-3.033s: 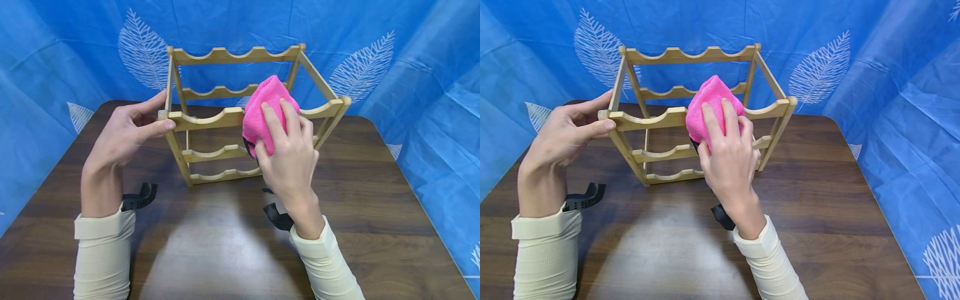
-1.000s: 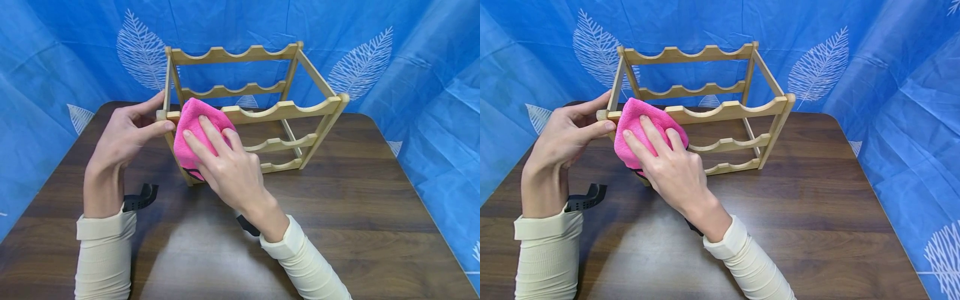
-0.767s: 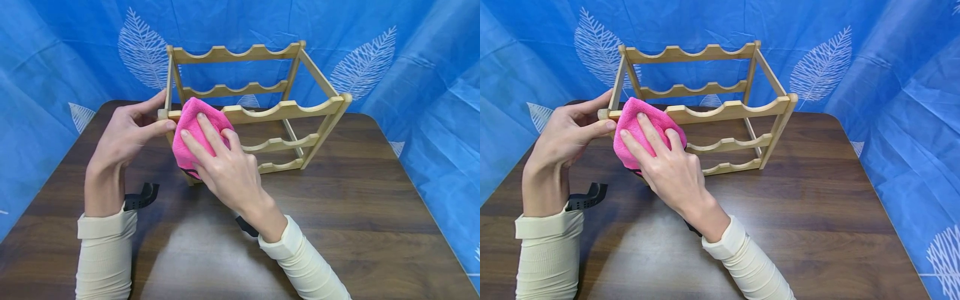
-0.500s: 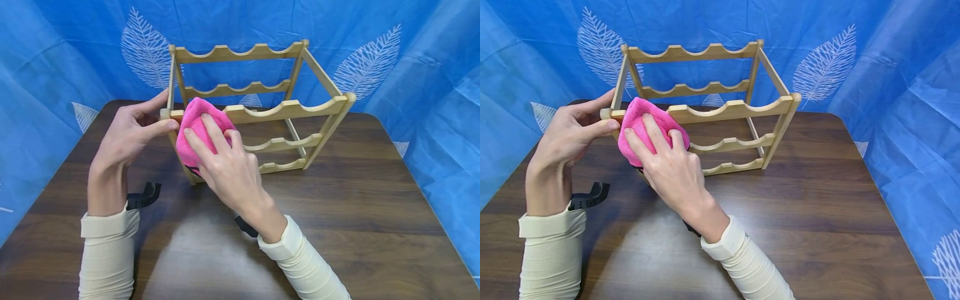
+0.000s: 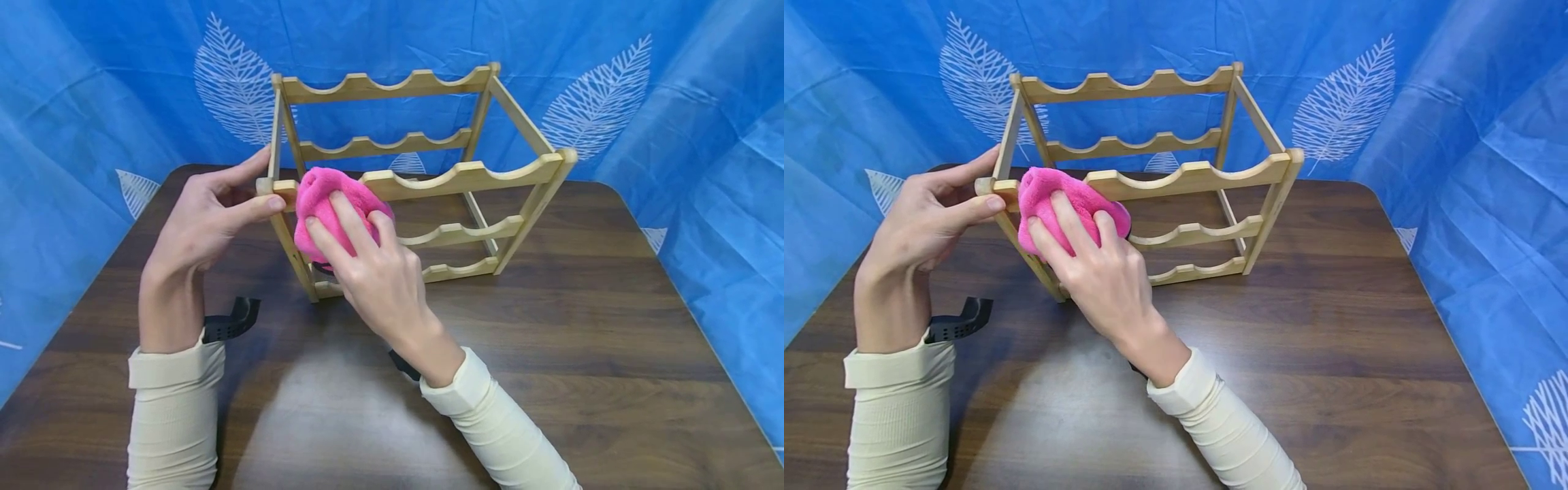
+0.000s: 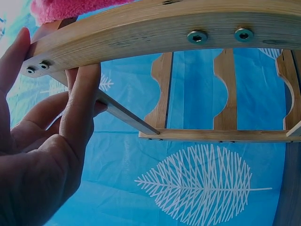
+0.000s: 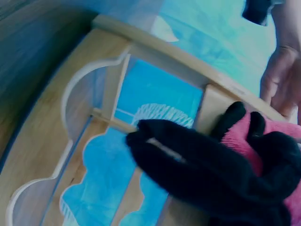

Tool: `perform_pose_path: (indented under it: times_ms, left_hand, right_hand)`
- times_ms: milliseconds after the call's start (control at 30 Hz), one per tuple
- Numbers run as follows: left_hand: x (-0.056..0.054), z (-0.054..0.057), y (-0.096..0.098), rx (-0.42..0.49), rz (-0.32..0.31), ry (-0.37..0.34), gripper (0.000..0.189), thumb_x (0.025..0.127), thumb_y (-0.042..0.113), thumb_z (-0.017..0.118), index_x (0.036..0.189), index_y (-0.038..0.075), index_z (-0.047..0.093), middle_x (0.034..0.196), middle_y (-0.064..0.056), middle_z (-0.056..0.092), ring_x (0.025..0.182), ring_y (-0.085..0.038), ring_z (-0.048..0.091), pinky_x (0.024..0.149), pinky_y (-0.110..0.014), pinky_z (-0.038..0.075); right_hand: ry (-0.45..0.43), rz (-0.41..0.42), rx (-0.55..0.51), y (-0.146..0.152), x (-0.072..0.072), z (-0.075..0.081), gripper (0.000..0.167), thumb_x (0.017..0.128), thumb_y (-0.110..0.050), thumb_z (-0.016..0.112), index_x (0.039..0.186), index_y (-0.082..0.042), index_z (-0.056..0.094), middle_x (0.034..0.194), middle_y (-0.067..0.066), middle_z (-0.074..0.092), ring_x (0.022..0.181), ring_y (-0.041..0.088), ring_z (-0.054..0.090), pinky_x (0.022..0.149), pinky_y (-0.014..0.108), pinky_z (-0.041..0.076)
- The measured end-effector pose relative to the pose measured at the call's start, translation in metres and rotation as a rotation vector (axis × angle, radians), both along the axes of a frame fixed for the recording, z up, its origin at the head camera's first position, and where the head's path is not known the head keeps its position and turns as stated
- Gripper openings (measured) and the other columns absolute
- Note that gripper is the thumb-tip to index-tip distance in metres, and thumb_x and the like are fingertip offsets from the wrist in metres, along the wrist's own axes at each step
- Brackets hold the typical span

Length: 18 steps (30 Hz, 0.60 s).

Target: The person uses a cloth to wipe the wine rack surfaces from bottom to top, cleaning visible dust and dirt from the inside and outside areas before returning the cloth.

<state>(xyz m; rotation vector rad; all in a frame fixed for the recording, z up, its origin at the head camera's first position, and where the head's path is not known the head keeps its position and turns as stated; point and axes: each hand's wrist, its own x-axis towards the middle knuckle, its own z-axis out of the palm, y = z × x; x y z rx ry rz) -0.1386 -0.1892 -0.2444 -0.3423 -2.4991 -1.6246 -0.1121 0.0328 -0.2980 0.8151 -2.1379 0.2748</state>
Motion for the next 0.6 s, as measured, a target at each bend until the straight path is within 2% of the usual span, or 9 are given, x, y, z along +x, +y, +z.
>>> perform_pose_path:
  times_ms: [167,300,600]
  left_hand:
    - [-0.0005,-0.0004,-0.0013,-0.004,-0.009,0.005,0.059,0.091,0.017,0.073,0.144,0.024,0.051,0.104,-0.004,0.07,0.084,-0.026,0.058,0.065,-0.023,0.051]
    - [-0.0007,0.0004,-0.0017,-0.01,-0.005,0.003,0.058,0.091,0.018,0.073,0.144,0.025,0.051,0.108,-0.004,0.07,0.086,-0.025,0.061,0.069,-0.022,0.053]
    - [-0.0016,0.0007,-0.0015,0.007,-0.026,-0.004,0.058,0.091,0.017,0.072,0.144,0.025,0.051,0.127,-0.013,0.064,0.092,-0.023,0.064,0.08,-0.021,0.054]
  right_hand:
    - [0.101,0.005,-0.065,0.0016,-0.005,-0.0038,0.026,0.095,-0.024,0.064,0.119,-0.02,0.071,0.134,0.008,0.058,0.103,0.03,0.055,0.07,0.039,0.06]
    - [0.153,0.006,-0.126,0.0025,-0.0074,-0.0038,0.017,0.097,-0.022,0.064,0.11,-0.018,0.073,0.127,0.008,0.061,0.098,0.03,0.057,0.066,0.039,0.06]
    - [0.194,0.019,-0.222,0.006,-0.0104,-0.0029,0.011,0.093,-0.023,0.069,0.099,-0.014,0.071,0.117,0.009,0.064,0.095,0.031,0.059,0.059,0.041,0.059]
